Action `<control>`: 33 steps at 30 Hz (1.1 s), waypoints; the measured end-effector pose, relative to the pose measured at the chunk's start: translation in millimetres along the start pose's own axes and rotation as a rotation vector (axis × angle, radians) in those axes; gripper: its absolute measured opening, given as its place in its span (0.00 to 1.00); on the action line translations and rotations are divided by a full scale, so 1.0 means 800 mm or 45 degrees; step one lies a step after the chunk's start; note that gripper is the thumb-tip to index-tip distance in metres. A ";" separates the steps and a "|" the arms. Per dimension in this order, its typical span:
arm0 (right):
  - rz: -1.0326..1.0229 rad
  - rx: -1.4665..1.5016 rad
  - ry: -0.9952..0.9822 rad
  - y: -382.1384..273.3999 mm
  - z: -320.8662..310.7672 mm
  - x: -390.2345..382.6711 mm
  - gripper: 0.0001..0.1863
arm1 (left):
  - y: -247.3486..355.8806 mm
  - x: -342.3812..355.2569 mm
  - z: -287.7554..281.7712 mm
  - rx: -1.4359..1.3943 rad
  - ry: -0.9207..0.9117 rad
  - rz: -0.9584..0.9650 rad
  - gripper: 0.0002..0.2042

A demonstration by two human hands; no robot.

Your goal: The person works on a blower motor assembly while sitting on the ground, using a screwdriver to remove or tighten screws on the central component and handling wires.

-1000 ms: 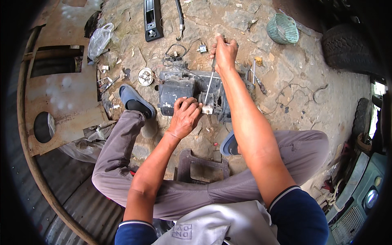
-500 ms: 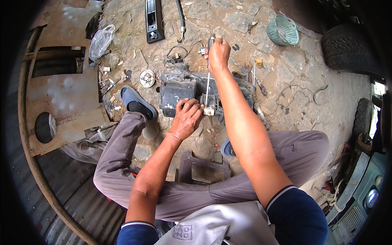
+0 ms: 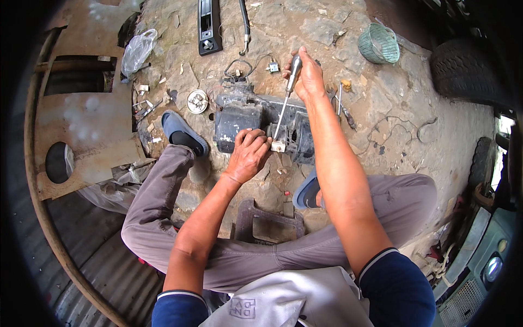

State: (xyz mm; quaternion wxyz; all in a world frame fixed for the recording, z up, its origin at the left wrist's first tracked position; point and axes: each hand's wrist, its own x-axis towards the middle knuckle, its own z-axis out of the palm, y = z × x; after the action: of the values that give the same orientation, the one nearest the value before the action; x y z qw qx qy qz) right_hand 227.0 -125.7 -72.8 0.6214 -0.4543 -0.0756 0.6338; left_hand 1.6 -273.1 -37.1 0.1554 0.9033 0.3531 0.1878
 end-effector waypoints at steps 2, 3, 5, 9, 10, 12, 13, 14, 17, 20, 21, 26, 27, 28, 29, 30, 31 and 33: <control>-0.013 -0.008 0.007 0.000 0.002 0.000 0.18 | 0.002 0.005 -0.003 -0.042 0.013 -0.021 0.15; -0.009 -0.020 0.025 -0.002 0.002 0.002 0.18 | 0.003 0.008 -0.004 -0.067 0.021 -0.036 0.15; 0.001 -0.036 0.057 -0.001 0.003 0.001 0.18 | 0.005 0.006 -0.004 -0.040 0.068 -0.070 0.15; -0.028 -0.086 0.204 0.002 -0.002 -0.002 0.19 | 0.024 -0.002 -0.004 0.178 0.134 -0.145 0.13; -0.038 -0.072 0.213 0.003 -0.003 -0.003 0.18 | 0.025 -0.005 -0.003 0.165 0.091 -0.158 0.13; -0.056 -0.044 0.230 0.006 -0.005 -0.005 0.18 | 0.026 -0.012 0.002 0.138 0.007 -0.188 0.12; -0.061 -0.047 0.231 0.006 -0.004 -0.005 0.18 | 0.031 -0.006 -0.003 0.151 0.003 -0.191 0.10; -0.066 -0.051 0.232 0.006 -0.003 -0.006 0.18 | 0.033 -0.006 -0.003 0.147 -0.011 -0.206 0.10; -0.068 -0.068 0.230 0.008 0.000 -0.005 0.18 | 0.039 -0.010 -0.003 0.131 -0.016 -0.249 0.09; -0.062 -0.109 0.237 0.005 0.003 -0.004 0.18 | 0.042 -0.014 0.006 0.110 0.054 -0.279 0.09; -0.069 -0.127 0.253 0.006 0.005 -0.005 0.18 | 0.047 -0.016 0.009 0.068 0.036 -0.363 0.09; -0.102 -0.146 0.241 0.008 0.003 -0.003 0.18 | 0.071 -0.015 0.017 -0.150 -0.045 -0.775 0.10; -0.092 -0.159 0.258 0.008 0.003 -0.002 0.19 | 0.073 -0.016 0.024 -0.211 -0.011 -0.852 0.10; -0.099 -0.165 0.267 0.008 0.004 -0.004 0.19 | 0.077 -0.015 0.028 -0.274 0.021 -0.929 0.09; -0.105 -0.170 0.277 0.007 0.004 -0.005 0.19 | 0.080 -0.014 0.032 -0.383 0.077 -0.991 0.09; -0.112 -0.175 0.288 0.006 0.005 -0.006 0.19 | 0.082 -0.013 0.036 -0.584 0.053 -1.196 0.09; -0.115 -0.169 0.289 0.006 0.006 -0.006 0.19 | 0.087 -0.002 0.029 -0.793 0.030 -1.397 0.09; -0.121 -0.158 0.292 0.005 0.007 -0.007 0.19 | 0.085 -0.004 0.038 -1.159 0.020 -1.645 0.09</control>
State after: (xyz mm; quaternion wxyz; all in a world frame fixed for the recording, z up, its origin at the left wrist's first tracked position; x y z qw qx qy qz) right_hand 219.1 -128.8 -69.8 0.6260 -0.5572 -0.0648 0.5417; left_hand 52.7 -327.5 -36.7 0.5855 0.3658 0.6973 0.1928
